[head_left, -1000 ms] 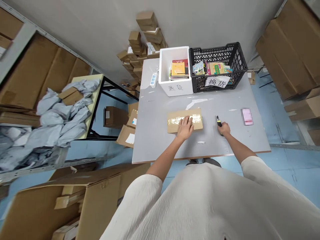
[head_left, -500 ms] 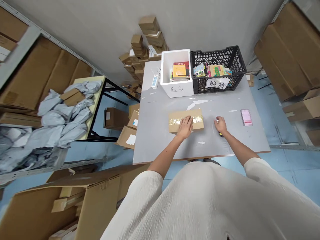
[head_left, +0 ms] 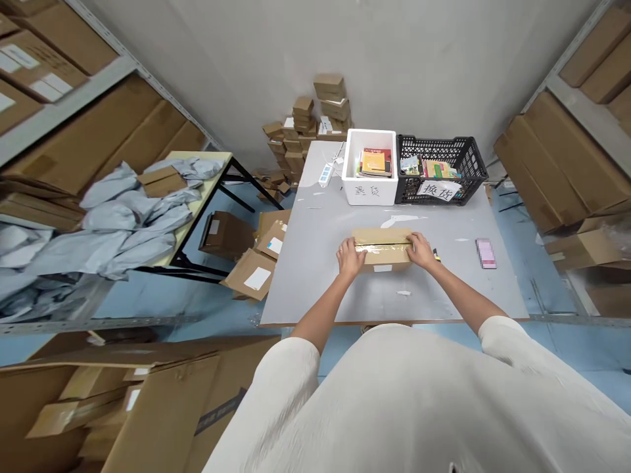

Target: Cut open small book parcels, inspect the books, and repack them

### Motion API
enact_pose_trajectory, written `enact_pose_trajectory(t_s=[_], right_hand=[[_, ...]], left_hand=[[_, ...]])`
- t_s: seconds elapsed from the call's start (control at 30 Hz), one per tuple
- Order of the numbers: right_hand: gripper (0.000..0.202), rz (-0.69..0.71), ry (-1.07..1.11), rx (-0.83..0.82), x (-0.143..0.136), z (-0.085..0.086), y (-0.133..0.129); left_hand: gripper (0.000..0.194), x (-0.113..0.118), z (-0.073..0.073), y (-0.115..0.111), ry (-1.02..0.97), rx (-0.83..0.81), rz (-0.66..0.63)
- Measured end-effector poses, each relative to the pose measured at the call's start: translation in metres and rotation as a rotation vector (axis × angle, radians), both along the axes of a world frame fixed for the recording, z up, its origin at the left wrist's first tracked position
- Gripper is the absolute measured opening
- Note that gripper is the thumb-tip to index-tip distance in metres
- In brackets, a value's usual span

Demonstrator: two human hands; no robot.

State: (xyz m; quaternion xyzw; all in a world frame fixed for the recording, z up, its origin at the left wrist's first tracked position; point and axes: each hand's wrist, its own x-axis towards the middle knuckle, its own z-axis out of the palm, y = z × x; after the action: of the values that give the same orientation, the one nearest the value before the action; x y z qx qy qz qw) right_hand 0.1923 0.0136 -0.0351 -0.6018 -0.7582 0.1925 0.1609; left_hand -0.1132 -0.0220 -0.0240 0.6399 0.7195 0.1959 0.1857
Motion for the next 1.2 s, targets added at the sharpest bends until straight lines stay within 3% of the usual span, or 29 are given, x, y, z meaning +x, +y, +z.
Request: enact_pose_trajectory(t_s=[0.2, 0.3, 0.43, 0.57, 0.8, 1.0, 1.2], right_hand=[[0.064, -0.076, 0.016, -0.015, 0.0, 0.005, -0.003], [0.067, -0.144, 0.198, 0.004, -0.001, 0.005, 0.001], [0.056, -0.33, 0.507, -0.019, -0.004, 0.002, 0.02], [0.047, -0.329, 0.588, -0.009, -0.003, 0.001, 0.041], [0.069, -0.139, 0.215, -0.052, -0.002, 0.002, 0.062], [0.059, -0.055, -0.185, -0.133, -0.003, 0.011, 0.073], [0.059, 0.087, -0.318, -0.222, -0.003, 0.021, 0.074]], left_hand=[[0.082, -0.004, -0.018, 0.003, -0.148, 0.069, 0.002], [0.098, -0.007, -0.021, 0.006, -0.23, 0.1, -0.004], [0.116, -0.012, -0.026, 0.009, -0.364, 0.116, 0.027], [0.113, -0.015, -0.031, 0.01, -0.423, 0.094, 0.018], [0.088, -0.02, -0.037, 0.012, -0.378, 0.096, -0.023], [0.075, -0.022, -0.046, 0.014, -0.327, 0.123, -0.045], [0.044, -0.023, -0.045, 0.012, -0.25, 0.098, -0.116]])
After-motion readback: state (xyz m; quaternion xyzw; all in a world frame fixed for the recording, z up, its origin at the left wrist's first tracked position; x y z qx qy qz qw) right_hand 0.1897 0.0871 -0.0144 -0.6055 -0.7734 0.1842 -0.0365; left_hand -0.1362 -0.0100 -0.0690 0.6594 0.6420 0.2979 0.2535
